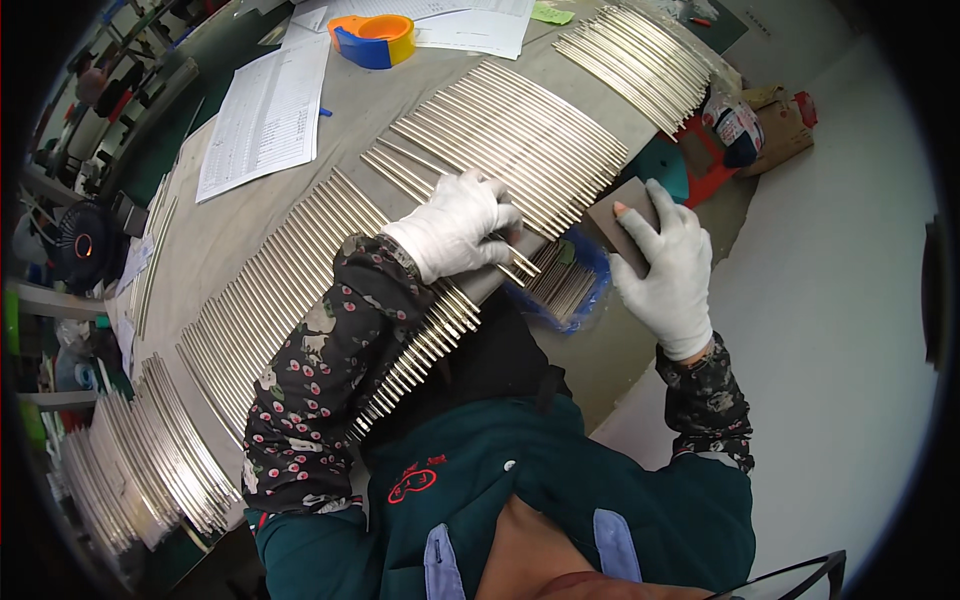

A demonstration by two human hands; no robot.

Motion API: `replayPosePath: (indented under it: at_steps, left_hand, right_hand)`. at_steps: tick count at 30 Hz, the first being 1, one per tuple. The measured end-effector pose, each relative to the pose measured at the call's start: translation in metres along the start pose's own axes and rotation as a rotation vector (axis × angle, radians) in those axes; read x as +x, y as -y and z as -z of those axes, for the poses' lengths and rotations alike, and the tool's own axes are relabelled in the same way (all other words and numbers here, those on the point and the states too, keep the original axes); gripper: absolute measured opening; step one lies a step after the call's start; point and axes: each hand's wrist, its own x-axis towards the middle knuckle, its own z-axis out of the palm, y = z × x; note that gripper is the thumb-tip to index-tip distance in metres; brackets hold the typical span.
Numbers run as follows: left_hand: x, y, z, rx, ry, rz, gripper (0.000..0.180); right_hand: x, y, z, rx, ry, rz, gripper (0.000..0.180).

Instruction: The person is using a sanding block to finish the ends of metal rods before bundling them with a rubber band.

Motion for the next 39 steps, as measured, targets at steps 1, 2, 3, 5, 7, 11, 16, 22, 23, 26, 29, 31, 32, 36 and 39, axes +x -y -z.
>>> replayPosePath:
  at_steps: [1, 2, 3, 5, 7, 11, 16, 22, 23, 26, 29, 31, 32, 36, 39]
  left_hand:
    - [-0.004, -0.003, -0.001, -0.008, 0.063, 0.07, 0.026]
    - [-0.003, -0.003, -0.001, -0.008, 0.064, 0.072, 0.026]
    - [-0.002, -0.002, 0.0, -0.014, 0.115, 0.073, 0.026]
    - [0.0, -0.002, -0.001, -0.011, 0.134, 0.062, 0.024]
    - [0.006, -0.004, -0.003, -0.016, 0.171, 0.084, 0.023]
    - [0.006, -0.001, -0.014, -0.113, 0.075, 0.051, 0.018]
    - [0.005, -0.002, -0.016, -0.112, 0.011, 0.032, 0.012]
    - [0.008, -0.008, -0.012, -0.213, 0.058, 0.151, 0.012]
    - [0.007, -0.009, -0.011, -0.212, 0.056, 0.153, 0.012]
    - [0.007, -0.009, -0.011, -0.25, 0.058, 0.175, 0.012]
    - [0.008, -0.009, -0.013, -0.257, 0.065, 0.173, 0.012]
    - [0.007, -0.007, -0.014, -0.228, 0.07, 0.169, 0.012]
    - [0.006, -0.008, -0.013, -0.197, 0.071, 0.171, 0.012]
    - [0.009, -0.007, -0.011, -0.222, 0.078, 0.177, 0.012]
    - [0.009, -0.007, -0.011, -0.208, 0.081, 0.144, 0.011]
  right_hand:
    - [-0.001, -0.001, 0.0, 0.002, -0.001, -0.001, 0.045]
    - [-0.002, -0.001, -0.001, -0.002, 0.006, -0.003, 0.045]
    - [-0.002, -0.001, -0.002, -0.006, 0.013, -0.005, 0.046]
    - [-0.002, 0.0, -0.002, -0.006, 0.015, -0.006, 0.045]
    - [-0.003, 0.0, -0.002, -0.008, 0.018, -0.007, 0.045]
    - [-0.003, 0.003, -0.002, 0.037, 0.023, 0.002, 0.045]
    - [-0.004, 0.015, -0.002, 0.19, 0.065, 0.043, 0.044]
    - [-0.001, 0.036, 0.0, 0.414, 0.133, 0.158, 0.044]
    - [-0.001, 0.037, 0.0, 0.425, 0.211, 0.215, 0.043]
    - [0.015, 0.011, -0.006, -0.024, 0.117, 0.063, 0.042]
    - [0.01, 0.018, -0.005, 0.138, 0.085, 0.132, 0.041]
    - [0.004, 0.035, -0.001, 0.388, 0.171, 0.29, 0.041]
    - [0.006, 0.032, -0.002, 0.389, 0.171, 0.294, 0.041]
    - [0.013, 0.012, -0.003, -0.028, 0.058, 0.06, 0.042]
    - [0.005, 0.039, 0.003, 0.291, 0.142, 0.289, 0.04]
